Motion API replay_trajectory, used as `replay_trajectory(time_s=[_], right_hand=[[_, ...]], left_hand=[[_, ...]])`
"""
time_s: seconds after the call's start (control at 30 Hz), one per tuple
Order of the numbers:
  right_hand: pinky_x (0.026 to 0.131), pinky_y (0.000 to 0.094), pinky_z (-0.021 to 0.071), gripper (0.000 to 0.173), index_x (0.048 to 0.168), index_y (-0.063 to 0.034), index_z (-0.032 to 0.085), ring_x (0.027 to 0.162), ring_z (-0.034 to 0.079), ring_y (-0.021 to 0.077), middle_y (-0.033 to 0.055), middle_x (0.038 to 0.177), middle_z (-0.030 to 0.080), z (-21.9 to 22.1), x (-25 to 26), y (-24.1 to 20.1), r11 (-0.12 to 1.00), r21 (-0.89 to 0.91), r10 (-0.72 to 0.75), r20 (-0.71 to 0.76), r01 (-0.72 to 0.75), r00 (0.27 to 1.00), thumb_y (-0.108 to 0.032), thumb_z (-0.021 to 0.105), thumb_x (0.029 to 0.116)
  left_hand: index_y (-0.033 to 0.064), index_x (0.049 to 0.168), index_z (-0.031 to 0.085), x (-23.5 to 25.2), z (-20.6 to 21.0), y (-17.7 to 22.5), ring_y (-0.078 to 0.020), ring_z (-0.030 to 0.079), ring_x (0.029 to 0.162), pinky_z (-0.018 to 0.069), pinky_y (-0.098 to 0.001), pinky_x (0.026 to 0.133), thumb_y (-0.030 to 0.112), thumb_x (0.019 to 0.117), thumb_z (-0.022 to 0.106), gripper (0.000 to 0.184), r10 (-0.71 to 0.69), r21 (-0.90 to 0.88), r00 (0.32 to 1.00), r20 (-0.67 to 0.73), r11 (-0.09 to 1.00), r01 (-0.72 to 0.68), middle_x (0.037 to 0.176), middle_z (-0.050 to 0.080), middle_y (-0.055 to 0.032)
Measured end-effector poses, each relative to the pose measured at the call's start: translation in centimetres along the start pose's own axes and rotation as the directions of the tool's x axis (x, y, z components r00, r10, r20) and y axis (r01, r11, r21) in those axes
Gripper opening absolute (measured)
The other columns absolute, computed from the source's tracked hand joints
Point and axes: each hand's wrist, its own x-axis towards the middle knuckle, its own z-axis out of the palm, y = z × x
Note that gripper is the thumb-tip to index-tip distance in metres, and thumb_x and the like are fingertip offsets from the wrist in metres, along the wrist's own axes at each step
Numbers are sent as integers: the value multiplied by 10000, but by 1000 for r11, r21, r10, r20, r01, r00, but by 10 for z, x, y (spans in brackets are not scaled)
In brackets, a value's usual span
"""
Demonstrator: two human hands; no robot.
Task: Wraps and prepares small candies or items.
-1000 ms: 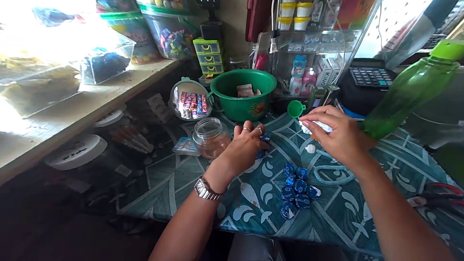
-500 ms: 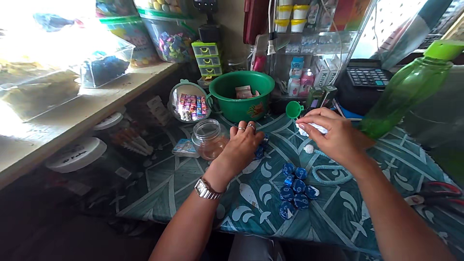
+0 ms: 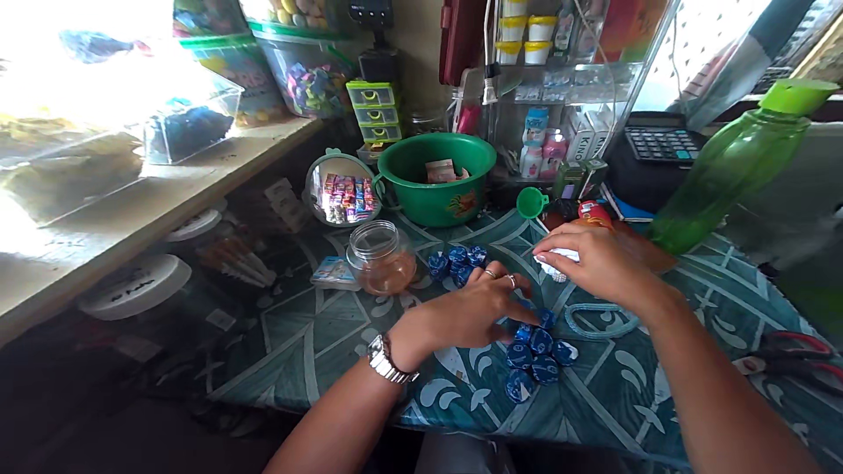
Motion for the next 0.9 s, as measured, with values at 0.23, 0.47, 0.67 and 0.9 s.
replay_trajectory(time_s=[0.23, 0.47, 0.67, 0.9], right_hand=[[850, 384, 568, 120, 1025, -70, 784, 967, 695, 196, 94, 1031, 731, -4, -1, -1, 996, 88, -8, -101, 17, 995, -124, 704, 955], [754, 188, 583, 200, 1103, -120, 743, 882, 674, 4, -34, 1054, 710, -3, -1, -19, 918, 378, 8, -322, 121, 947, -250, 702, 958], [777, 143, 545, 127, 996, -103, 788, 941, 646, 11, 15, 1037, 682, 20, 1, -27, 922, 343, -45, -371, 182, 927, -188, 746, 911], [784, 128, 536, 121, 992, -100, 788, 940, 634, 4, 13, 1040, 670, 18, 3, -21, 926, 300, -89, -412, 228, 907, -174, 759, 900]], left_hand=[[64, 1185, 758, 2, 2, -5, -371, 572, 1218, 432, -528, 1036, 147, 884, 763, 313, 94, -22, 982, -164, 995, -99, 1262, 672, -176], [8, 1426, 485, 4, -11, 7, -120, 717, 989, 599, -295, 926, -23, 977, 613, 468, -382, -778, 825, -416, 619, -105, 1211, 686, -80], [83, 1477, 398, 6, -11, 5, -129, 717, 984, 585, -301, 937, -96, 973, 556, 557, -436, -866, 810, -393, 470, -167, 1214, 692, -63], [84, 1511, 337, 5, -11, 9, -186, 731, 1003, 585, -342, 965, -115, 985, 500, 585, -426, -926, 847, -316, 332, -178, 1176, 704, -96]])
